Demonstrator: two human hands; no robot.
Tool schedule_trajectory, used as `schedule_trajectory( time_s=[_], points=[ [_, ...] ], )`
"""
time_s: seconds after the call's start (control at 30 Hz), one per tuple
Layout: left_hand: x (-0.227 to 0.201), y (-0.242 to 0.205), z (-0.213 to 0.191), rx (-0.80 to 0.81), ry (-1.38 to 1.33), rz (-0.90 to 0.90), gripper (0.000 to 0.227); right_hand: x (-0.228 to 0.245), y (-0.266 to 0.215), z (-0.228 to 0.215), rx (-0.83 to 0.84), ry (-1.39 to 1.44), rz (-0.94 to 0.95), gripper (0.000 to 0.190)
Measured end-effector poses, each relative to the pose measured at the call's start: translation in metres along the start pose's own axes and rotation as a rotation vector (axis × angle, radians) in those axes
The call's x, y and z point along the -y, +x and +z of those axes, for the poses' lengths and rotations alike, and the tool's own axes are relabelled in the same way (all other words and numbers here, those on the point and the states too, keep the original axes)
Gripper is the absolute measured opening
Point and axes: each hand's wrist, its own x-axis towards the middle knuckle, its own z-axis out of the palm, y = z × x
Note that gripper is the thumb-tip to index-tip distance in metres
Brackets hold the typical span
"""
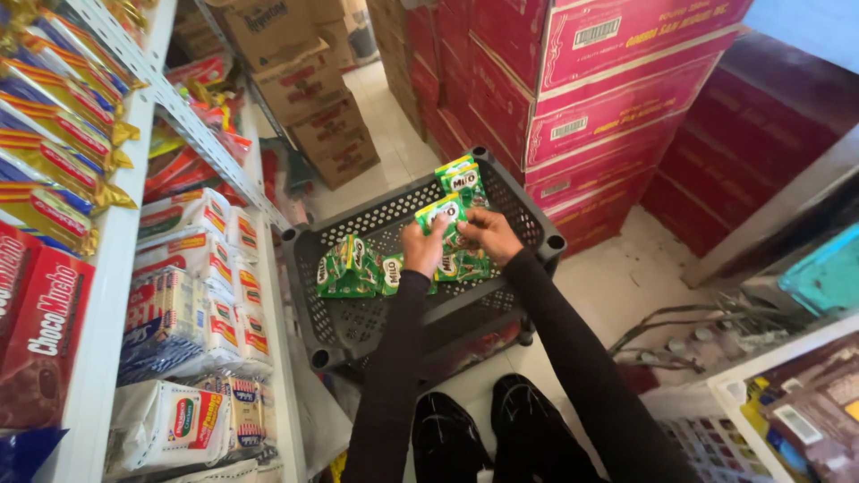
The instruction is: The person organizes green Milo packets inside a black plastic basket. They pick up the packets, arrange them neatly, and place them back into the basket.
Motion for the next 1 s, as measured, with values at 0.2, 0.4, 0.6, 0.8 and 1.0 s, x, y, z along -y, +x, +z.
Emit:
schedule_trajectory(
  time_s=[0.2, 0.4, 0.6, 0.8, 1.0],
  points=[
    [0.013, 0.007, 0.003, 0.168, 0.103, 0.096, 0.021, -0.021, 0.016, -0.016, -0.179, -0.09, 0.239, 0.023],
    [0.028, 0.015, 0.011, 0.153, 0.354, -0.026, 0.022, -0.061, 0.023, -0.041, -0.232, -0.237, 0.034, 0.026],
    [0.021, 0.048, 0.032, 0.006, 0.678, -0.083, 0.018, -0.054, 0.049, -0.036, -0.434, -0.39, 0.057, 0.039],
    [0.087, 0.092, 0.061, -0.047, 0.745, -0.056, 0.017, -0.071, 0.076, -0.051, -0.53, -0.783, 0.025, 0.047],
    [0.089, 0.1, 0.074, -0.098, 0.723, -0.173, 0.021, -0.044, 0.065, -0.037, -0.466, -0.784, 0.208, 0.04]
  ],
)
